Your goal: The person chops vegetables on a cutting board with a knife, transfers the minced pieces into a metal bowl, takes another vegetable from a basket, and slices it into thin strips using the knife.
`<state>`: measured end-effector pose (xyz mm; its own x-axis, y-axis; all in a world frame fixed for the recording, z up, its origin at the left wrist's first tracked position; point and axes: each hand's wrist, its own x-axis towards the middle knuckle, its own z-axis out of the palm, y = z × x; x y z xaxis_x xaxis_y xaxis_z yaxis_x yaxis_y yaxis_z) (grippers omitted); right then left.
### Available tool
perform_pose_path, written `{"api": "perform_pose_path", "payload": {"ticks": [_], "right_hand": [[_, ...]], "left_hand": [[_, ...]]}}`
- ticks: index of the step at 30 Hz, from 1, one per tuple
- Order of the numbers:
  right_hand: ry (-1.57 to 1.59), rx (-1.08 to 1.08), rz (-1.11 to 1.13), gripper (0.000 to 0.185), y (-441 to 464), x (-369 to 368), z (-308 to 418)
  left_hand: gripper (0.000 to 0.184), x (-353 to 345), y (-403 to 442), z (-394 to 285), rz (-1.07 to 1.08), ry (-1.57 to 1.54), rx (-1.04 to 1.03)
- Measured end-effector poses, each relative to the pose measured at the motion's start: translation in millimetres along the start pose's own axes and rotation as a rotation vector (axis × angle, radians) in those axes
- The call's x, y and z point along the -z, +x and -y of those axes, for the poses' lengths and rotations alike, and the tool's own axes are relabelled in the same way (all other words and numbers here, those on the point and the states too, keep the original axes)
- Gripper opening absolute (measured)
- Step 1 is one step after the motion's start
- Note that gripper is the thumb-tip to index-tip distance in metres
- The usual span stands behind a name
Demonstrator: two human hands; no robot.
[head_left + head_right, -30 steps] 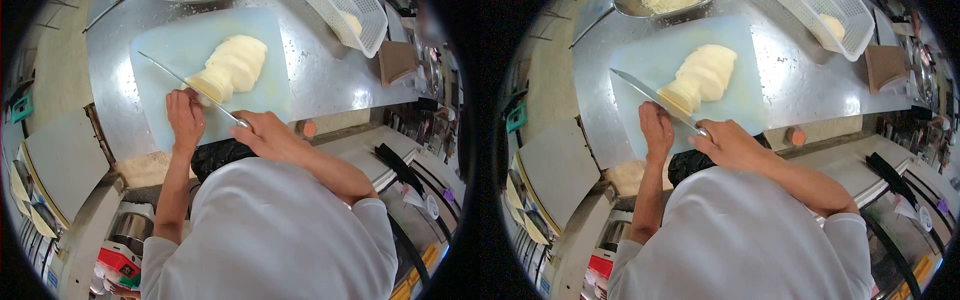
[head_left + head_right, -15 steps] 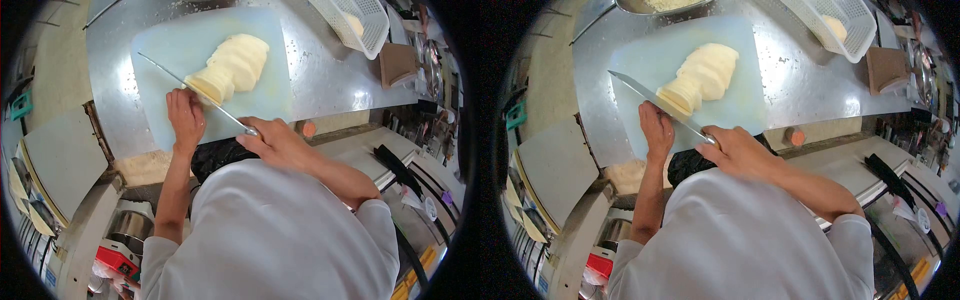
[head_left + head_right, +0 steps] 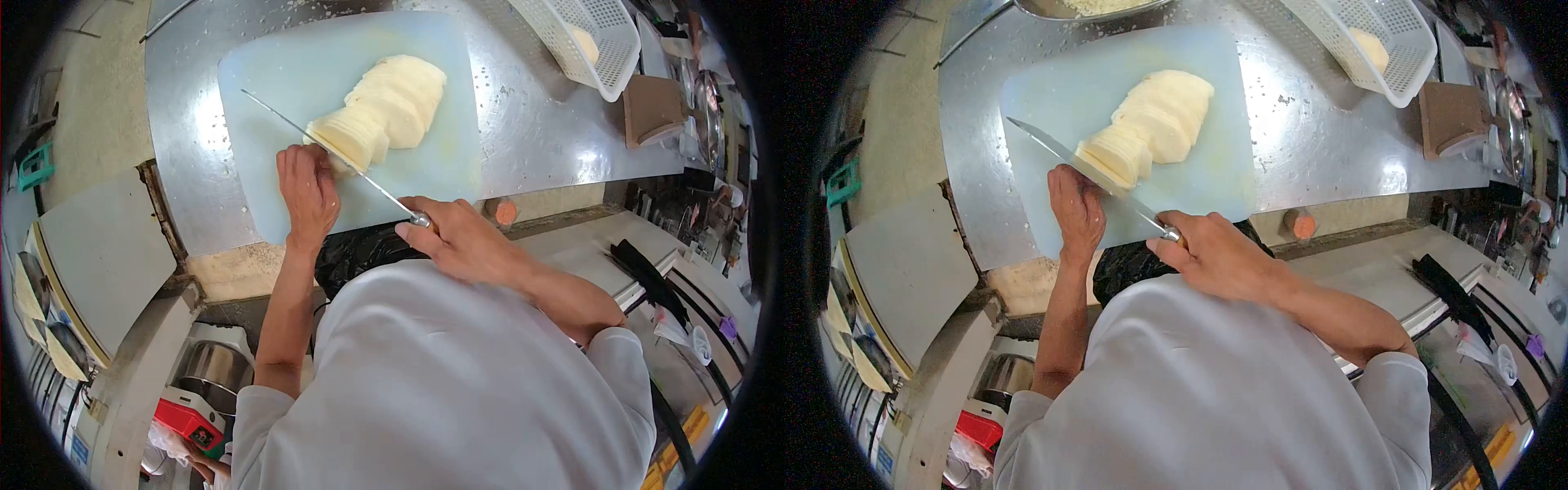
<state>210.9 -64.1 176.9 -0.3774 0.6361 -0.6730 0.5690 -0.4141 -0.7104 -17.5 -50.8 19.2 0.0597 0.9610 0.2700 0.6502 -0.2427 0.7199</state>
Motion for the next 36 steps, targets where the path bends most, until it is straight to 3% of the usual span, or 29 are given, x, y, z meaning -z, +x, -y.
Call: {"api": "perform_pose_path", "payload": {"ticks": [3, 6, 12, 18, 24, 27, 30, 33, 36], "right_hand": [[-0.106, 0.251, -0.108, 0.048, 48, -21, -42], [-0.159, 0.201, -0.130, 0.049, 65, -30, -36], [-0.009, 0.000, 0.010, 0.046, 0, -3, 4], [-0.139, 0.225, -0.113, 0.046, 64, -30, -32], [-0.035, 0.056, -0.035, 0.043, 6, -8, 7], [-0.023, 0.078, -0.022, 0.043, 11, -9, -2], [-0.155, 0.248, -0.106, 0.044, 56, -29, -33], [-0.178, 0.190, -0.067, 0.051, 68, -28, -24], [-0.086, 0.124, -0.061, 0.046, 38, -20, -4]], "left_hand": [[0.016, 1, -2, -3, 0.001, -0.030, 0.008], [0.017, 2, -1, -2, -0.004, -0.034, 0.012], [0.017, 1, -3, -1, -0.007, -0.030, -0.031], [0.019, 3, -2, 1, 0.006, -0.045, -0.009], [0.018, 0, -10, 3, -0.004, -0.037, 0.000], [0.018, 2, -7, 3, -0.003, -0.036, 0.010], [0.018, 2, -10, 1, -0.023, -0.039, -0.002], [0.018, 1, -14, 5, -0.012, -0.029, 0.003], [0.019, 1, -12, 8, -0.004, -0.016, -0.022]]}}
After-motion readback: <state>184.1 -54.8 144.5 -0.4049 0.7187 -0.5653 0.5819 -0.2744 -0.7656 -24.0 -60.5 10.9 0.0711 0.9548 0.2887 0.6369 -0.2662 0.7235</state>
